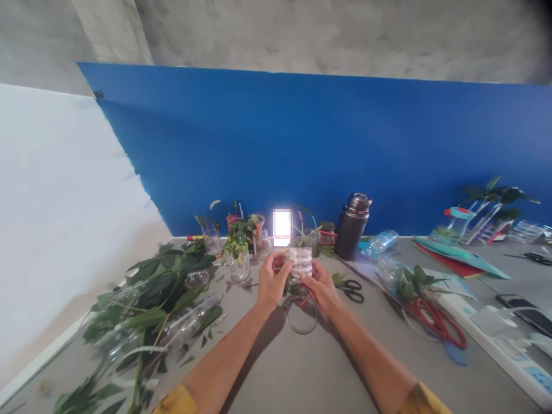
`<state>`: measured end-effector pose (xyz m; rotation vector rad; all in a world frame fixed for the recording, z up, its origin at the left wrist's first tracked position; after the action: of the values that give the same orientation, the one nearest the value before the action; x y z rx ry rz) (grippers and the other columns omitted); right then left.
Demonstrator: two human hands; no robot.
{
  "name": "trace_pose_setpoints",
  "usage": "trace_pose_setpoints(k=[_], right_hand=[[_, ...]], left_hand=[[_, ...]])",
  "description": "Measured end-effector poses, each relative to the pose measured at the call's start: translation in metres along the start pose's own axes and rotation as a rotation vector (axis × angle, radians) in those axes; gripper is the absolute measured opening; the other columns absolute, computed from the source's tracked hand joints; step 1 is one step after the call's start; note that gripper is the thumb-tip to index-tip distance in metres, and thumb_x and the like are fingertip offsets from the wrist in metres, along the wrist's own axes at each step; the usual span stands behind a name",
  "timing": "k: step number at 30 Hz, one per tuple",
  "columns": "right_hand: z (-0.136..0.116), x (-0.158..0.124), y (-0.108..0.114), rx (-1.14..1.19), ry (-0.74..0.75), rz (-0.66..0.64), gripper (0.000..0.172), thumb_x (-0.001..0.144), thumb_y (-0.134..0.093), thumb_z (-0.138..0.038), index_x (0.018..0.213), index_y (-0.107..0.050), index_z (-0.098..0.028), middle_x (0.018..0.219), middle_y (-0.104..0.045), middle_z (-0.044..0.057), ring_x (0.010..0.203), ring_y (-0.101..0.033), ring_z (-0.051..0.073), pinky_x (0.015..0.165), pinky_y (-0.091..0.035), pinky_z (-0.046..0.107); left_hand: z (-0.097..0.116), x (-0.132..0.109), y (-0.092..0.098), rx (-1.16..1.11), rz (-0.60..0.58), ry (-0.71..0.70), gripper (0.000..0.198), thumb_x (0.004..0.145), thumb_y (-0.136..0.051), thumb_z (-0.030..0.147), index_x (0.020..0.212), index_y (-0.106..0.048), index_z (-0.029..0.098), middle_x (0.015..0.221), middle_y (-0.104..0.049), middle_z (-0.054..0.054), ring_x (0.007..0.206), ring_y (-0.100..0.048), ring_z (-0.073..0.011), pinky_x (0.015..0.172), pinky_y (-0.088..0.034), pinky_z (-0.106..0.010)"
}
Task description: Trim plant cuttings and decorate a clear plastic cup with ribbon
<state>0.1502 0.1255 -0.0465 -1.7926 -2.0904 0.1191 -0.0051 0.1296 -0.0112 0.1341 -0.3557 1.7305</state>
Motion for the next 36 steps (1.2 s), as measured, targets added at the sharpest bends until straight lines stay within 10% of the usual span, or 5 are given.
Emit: trace_pose_setpoints(k=[17,36], right_hand=[[0.013,0.003,0.0,-0.083,0.017,0.071,0.058,0.065,-0.09,-0.038,0.116,-0.068,-0.023,0.118,-0.077,0.011,0.113,-0.071,0.035,0.103,-0.053,0.051],[0.011,0.0,0.0,-0.21,0.021,0.105,0.061,0.063,-0.089,-0.035,0.117,-0.064,-0.023,0.115,-0.077,0.01,0.103,-0.073,0.033,0.084,-0.063,0.043]], left_hand=[[0.021,-0.006,-0.001,0.029,-0.035,-0.126,0.004,0.076,-0.082,0.021,0.078,-0.078,0.022,0.087,-0.071,-0.007,0.087,-0.062,-0.0244,0.085,-0.049,-0.034],[0.02,-0.01,-0.004,0.162,-0.057,-0.199,0.005,0.08,-0.08,0.027,0.083,-0.079,0.024,0.097,-0.073,-0.009,0.095,-0.065,-0.026,0.081,-0.056,-0.036]])
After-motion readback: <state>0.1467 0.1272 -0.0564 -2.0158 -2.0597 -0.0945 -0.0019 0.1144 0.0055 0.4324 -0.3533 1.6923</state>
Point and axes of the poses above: each hand's wrist, its own x-axis towards the middle knuckle, its own y-axis out of the back of the hand, z = x × y, the point moved 5 cm from there along x, towards the middle knuckle
